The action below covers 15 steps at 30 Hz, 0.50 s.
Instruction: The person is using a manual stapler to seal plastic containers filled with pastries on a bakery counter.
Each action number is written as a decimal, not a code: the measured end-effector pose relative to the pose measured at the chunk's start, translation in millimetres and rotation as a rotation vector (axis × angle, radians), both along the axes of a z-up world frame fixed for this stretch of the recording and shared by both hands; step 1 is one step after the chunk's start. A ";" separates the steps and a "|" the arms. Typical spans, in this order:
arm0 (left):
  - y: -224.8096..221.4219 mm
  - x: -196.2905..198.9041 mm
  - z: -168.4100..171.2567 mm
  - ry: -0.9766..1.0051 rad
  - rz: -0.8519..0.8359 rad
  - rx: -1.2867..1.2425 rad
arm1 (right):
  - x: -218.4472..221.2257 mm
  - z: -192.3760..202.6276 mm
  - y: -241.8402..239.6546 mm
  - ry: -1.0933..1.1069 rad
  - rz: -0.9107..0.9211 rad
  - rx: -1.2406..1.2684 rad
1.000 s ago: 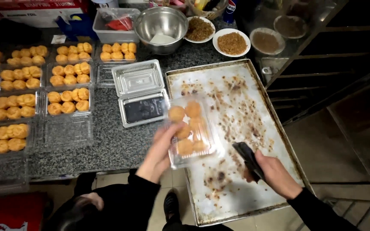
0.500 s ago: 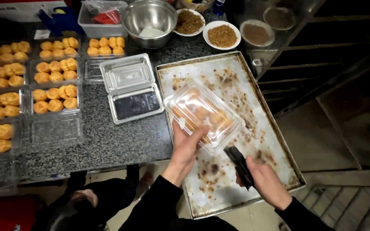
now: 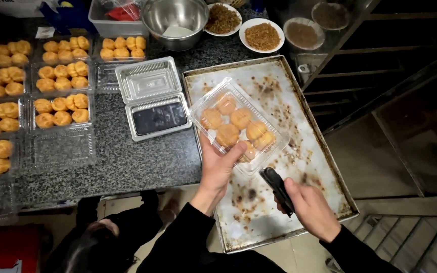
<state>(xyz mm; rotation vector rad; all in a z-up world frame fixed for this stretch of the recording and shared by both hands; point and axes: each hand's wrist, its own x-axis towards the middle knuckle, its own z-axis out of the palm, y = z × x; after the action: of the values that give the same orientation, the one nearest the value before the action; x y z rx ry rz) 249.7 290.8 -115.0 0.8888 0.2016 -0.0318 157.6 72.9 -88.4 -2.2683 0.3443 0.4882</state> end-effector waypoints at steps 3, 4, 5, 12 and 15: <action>-0.9 -1.7 2.4 -0.002 -0.003 0.008 | 2.4 7.1 6.8 0.000 0.017 -0.029; -0.9 -2.6 3.1 -0.007 0.000 0.018 | 3.0 10.3 9.9 -0.001 0.020 -0.034; -1.2 -2.3 2.1 -0.007 0.001 0.018 | 3.0 9.0 9.8 -0.001 0.021 -0.034; -0.7 -4.0 7.2 0.020 0.003 0.020 | 2.2 7.2 12.3 -0.012 0.020 -0.086; -2.5 -4.1 5.0 -0.013 0.017 0.031 | 1.3 -0.7 11.0 -0.027 0.010 -0.091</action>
<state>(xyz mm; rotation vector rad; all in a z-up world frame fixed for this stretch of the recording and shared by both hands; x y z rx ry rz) 245.6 288.3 -109.9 0.9175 0.1980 -0.0067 158.9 83.8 -89.1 -2.3630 0.3481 0.4551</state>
